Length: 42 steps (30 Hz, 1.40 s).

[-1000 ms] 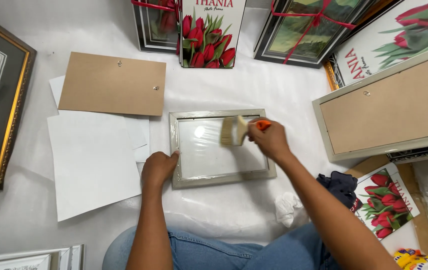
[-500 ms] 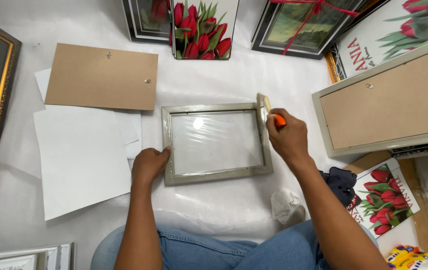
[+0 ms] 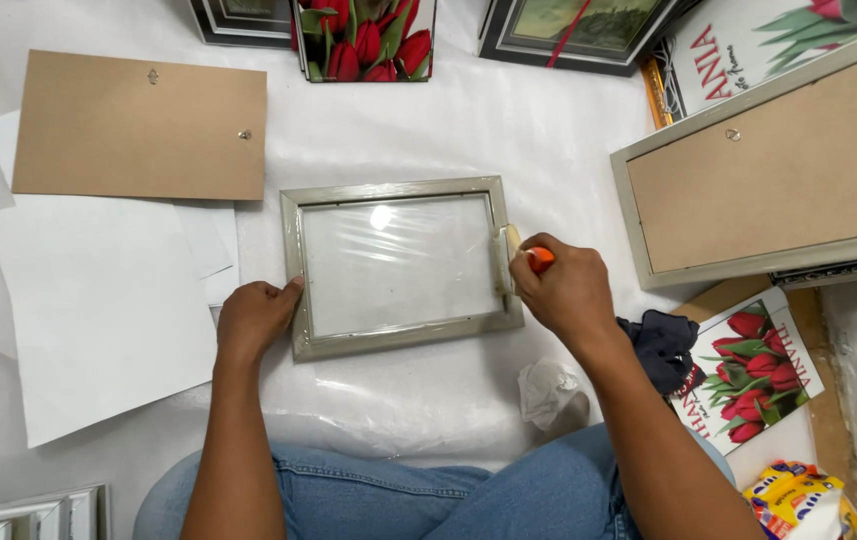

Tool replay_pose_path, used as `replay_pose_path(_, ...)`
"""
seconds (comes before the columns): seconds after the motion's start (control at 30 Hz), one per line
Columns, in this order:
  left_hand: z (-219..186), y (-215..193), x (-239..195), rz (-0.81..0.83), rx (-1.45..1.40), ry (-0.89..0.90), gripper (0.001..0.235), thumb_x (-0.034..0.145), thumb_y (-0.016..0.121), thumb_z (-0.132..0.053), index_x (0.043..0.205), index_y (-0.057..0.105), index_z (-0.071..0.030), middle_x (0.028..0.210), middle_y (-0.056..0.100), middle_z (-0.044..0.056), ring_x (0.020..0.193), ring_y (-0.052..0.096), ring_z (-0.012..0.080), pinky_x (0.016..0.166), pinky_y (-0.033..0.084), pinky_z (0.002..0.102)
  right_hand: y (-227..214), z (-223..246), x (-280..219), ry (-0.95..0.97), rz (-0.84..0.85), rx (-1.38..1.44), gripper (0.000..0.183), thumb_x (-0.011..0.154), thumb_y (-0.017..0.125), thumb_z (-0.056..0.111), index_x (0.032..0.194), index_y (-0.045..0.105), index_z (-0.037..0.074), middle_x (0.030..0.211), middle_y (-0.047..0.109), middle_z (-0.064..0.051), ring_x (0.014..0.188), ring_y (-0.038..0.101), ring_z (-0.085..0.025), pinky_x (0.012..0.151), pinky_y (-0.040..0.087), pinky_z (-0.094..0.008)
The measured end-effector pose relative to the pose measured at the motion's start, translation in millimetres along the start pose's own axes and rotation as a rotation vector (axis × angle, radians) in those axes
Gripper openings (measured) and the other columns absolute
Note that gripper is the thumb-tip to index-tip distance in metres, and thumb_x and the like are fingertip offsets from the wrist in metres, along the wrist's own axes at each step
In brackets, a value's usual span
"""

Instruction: Assembling and cleaning a picture frame using a brush and manual manipulation

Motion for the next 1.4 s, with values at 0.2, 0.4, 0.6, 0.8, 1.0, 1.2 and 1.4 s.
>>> replay_pose_path(0.2, -4, -2, -5, -0.014, 0.002, 0.003, 0.064, 0.092, 0.058, -0.052, 0.104, 0.078, 0.007, 0.085, 0.075, 0.026, 0.091, 0.073, 0.0430, 0.072, 0.056, 0.048, 21, 44, -19, -0.145, 0.098, 0.227, 0.027, 0.089, 0.060, 0.034, 0.103, 0.078, 0.019, 0.065, 0.068, -0.023, 0.072, 0.071, -0.044, 0.067, 0.056, -0.047)
replay_pose_path(0.4, -2, 0, -1, -0.003, 0.007, 0.041, 0.063, 0.091, 0.057, -0.053, 0.084, 0.079, 0.004, 0.074, 0.073, 0.024, 0.083, 0.073, 0.0464, 0.069, 0.054, 0.049, 38, 30, -3, -0.171, -0.065, -0.036, 0.025, 0.093, 0.058, 0.031, 0.094, 0.074, 0.012, 0.059, 0.066, -0.017, 0.061, 0.070, -0.039, 0.063, 0.057, -0.045)
replay_pose_path(0.6, -3, -2, -1, -0.027, -0.065, 0.061, 0.055, 0.094, 0.057, -0.046, 0.072, 0.076, 0.001, 0.061, 0.068, 0.020, 0.068, 0.071, 0.0379, 0.062, 0.052, 0.043, 59, 101, -45, -0.176, 0.216, 0.470, 0.026, 0.089, 0.060, 0.029, 0.101, 0.077, 0.013, 0.063, 0.071, -0.018, 0.062, 0.070, -0.030, 0.065, 0.056, -0.042)
replay_pose_path(0.8, -6, -2, -5, 0.012, -0.026, 0.030, 0.057, 0.093, 0.054, -0.046, 0.076, 0.078, 0.002, 0.070, 0.071, 0.024, 0.081, 0.073, 0.0470, 0.068, 0.054, 0.049, 27, 73, -19, -0.258, -0.119, 0.192, 0.019, 0.094, 0.059, 0.028, 0.095, 0.075, 0.017, 0.054, 0.061, -0.016, 0.054, 0.066, -0.033, 0.061, 0.054, -0.040)
replay_pose_path(1.0, 7, 8, 16, -0.019, -0.007, 0.025, 0.052, 0.095, 0.053, -0.042, 0.071, 0.077, -0.002, 0.065, 0.068, 0.020, 0.073, 0.073, 0.0425, 0.062, 0.053, 0.046, 78, 102, -44, -0.377, 0.068, 0.312, 0.021, 0.092, 0.061, 0.032, 0.102, 0.074, 0.020, 0.069, 0.071, -0.019, 0.070, 0.072, -0.041, 0.066, 0.057, -0.048)
replay_pose_path(1.2, 11, 9, 17, -0.012, -0.048, 0.002, 0.053, 0.095, 0.052, -0.041, 0.075, 0.077, 0.001, 0.072, 0.070, 0.024, 0.081, 0.073, 0.0459, 0.066, 0.054, 0.049, 85, 125, -45, -0.272, 0.186, 0.513, 0.025, 0.089, 0.065, 0.032, 0.101, 0.079, 0.016, 0.063, 0.073, -0.010, 0.059, 0.068, -0.024, 0.060, 0.052, -0.036)
replay_pose_path(1.4, 9, 9, 22, -0.004, -0.057, 0.002, 0.053, 0.094, 0.053, -0.042, 0.075, 0.077, 0.001, 0.072, 0.070, 0.025, 0.081, 0.073, 0.0460, 0.066, 0.054, 0.048, 108, 141, -2, -0.120, 0.282, 0.440, 0.027, 0.085, 0.061, 0.037, 0.089, 0.079, 0.017, 0.053, 0.069, -0.003, 0.059, 0.069, -0.020, 0.064, 0.051, -0.032)
Point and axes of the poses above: each hand's wrist, its own x-axis towards the middle knuckle, its own y-axis out of the palm, z = x × y, the point moved 8 cm from there along x, towards the middle knuckle
